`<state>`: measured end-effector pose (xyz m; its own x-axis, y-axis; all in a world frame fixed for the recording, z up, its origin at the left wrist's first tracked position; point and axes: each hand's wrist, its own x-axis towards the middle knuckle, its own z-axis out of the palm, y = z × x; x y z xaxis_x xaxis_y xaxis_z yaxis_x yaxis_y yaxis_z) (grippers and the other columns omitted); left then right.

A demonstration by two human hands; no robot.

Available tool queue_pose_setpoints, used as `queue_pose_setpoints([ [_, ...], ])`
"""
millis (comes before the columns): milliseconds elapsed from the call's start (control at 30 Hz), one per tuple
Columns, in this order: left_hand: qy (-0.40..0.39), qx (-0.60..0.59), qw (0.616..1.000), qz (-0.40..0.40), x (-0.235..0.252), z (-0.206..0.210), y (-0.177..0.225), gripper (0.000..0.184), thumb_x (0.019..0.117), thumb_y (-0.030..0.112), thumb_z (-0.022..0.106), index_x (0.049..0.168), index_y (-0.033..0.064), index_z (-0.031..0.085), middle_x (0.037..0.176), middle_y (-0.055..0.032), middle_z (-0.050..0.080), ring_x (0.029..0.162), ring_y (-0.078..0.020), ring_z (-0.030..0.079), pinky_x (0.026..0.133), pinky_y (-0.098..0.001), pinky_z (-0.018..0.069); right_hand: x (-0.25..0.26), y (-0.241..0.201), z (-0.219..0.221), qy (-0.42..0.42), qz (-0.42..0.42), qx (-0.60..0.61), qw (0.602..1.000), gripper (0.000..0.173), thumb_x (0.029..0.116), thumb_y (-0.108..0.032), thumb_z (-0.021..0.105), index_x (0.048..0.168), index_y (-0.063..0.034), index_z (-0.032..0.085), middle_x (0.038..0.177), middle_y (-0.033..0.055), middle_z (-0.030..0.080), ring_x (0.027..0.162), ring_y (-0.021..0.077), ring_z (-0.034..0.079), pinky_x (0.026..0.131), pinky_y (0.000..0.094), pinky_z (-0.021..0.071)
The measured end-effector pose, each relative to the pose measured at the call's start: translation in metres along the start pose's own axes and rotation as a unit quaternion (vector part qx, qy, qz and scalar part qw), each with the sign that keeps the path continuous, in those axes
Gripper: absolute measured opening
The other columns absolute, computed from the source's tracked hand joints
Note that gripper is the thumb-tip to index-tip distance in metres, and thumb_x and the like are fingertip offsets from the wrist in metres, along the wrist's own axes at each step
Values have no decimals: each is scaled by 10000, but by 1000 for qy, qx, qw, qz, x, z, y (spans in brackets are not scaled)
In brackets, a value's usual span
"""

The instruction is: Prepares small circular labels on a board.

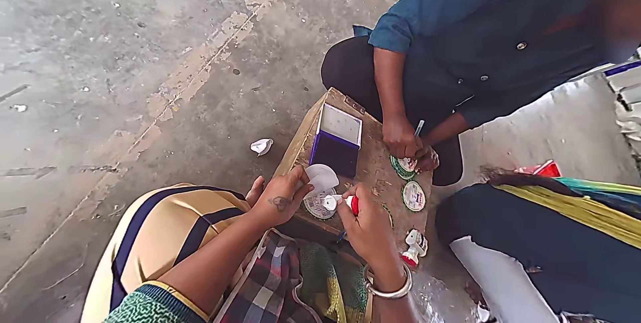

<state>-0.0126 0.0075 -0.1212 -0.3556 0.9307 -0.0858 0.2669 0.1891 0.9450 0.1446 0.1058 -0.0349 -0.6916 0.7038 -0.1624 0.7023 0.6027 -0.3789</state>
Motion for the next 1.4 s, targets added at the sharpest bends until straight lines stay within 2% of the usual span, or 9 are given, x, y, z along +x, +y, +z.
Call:
queue_pose_setpoints([
  [67, 3, -2, 1000, -10, 0, 0, 2, 248, 1045, 188, 580, 1103, -48, 626, 925, -206, 688, 891, -323, 686, 826, -494, 527, 9, -10, 7, -40, 14, -15, 999, 259, 997, -197, 550, 1096, 22, 649, 780, 152, 667, 722, 334, 674, 639, 536, 516],
  [233, 19, 1, 1000, -2, -1, 4, 3, 267, 1042, 131, 567, 1274, 0, 583, 947, -210, 700, 874, -353, 701, 811, -534, 540, 8, -8, 7, -46, 19, -14, 999, 241, 994, -200, 555, 1083, 5, 645, 807, 148, 668, 743, 332, 672, 640, 527, 507],
  [367, -1, 58, 996, 62, -6, 5, 5, 273, 1005, -32, 465, 1079, 9, 724, 1068, -221, 715, 1003, -402, 697, 859, -598, 513, 13, 3, -22, 112, 22, 56, 992, 261, 975, -209, 545, 1059, 24, 627, 729, 73, 598, 613, 183, 570, 573, 414, 472],
  [467, -61, 143, 981, 119, -10, 4, 8, 331, 959, -78, 478, 1097, 37, 756, 1128, -205, 722, 1100, -416, 681, 888, -586, 528, 47, 0, -29, 85, 72, 45, 993, 235, 1025, -197, 567, 1137, 6, 611, 795, 149, 626, 704, 308, 617, 633, 533, 480],
  [633, -80, 191, 958, 201, -13, 6, 1, 226, 932, 195, 717, 1087, 35, 760, 1184, -148, 726, 1154, -376, 669, 833, -553, 560, 92, -8, -2, 35, 101, -34, 994, 198, 1023, -189, 584, 1124, -19, 596, 817, 199, 660, 783, 406, 668, 665, 593, 492],
  [767, -52, 174, 959, 218, -9, 8, 0, 177, 978, 131, 639, 957, 21, 777, 1083, -154, 754, 1064, -365, 710, 810, -512, 578, 89, -3, -8, 34, 123, 1, 992, 230, 1036, -175, 570, 1178, 4, 589, 870, 215, 660, 818, 407, 657, 708, 609, 488],
  [933, -51, 138, 972, 183, -7, 7, -1, 179, 945, 164, 688, 906, 16, 779, 964, -173, 750, 979, -369, 720, 810, -529, 565, 52, 0, -26, 98, 132, 82, 983, 197, 1033, -163, 560, 1151, -9, 594, 825, 126, 606, 744, 266, 589, 678, 506, 462],
  [1200, -77, 53, 995, 20, -4, -3, 12, 237, 898, 268, 776, 960, 39, 793, 986, -177, 742, 999, -337, 687, 906, -570, 464, -8, 20, -35, 118, 42, 172, 977, 196, 961, -172, 516, 1016, 6, 577, 832, -35, 536, 700, -48, 493, 643, 143, 410],
  [1400, -62, 10, 994, -90, 4, -7, 21, 270, 841, 301, 845, 910, 51, 772, 895, -99, 729, 899, -229, 662, 855, -473, 487, -29, 23, -24, 101, 29, 157, 982, 192, 957, -232, 533, 1003, -59, 602, 707, -103, 524, 577, -70, 466, 540, 142, 396],
])
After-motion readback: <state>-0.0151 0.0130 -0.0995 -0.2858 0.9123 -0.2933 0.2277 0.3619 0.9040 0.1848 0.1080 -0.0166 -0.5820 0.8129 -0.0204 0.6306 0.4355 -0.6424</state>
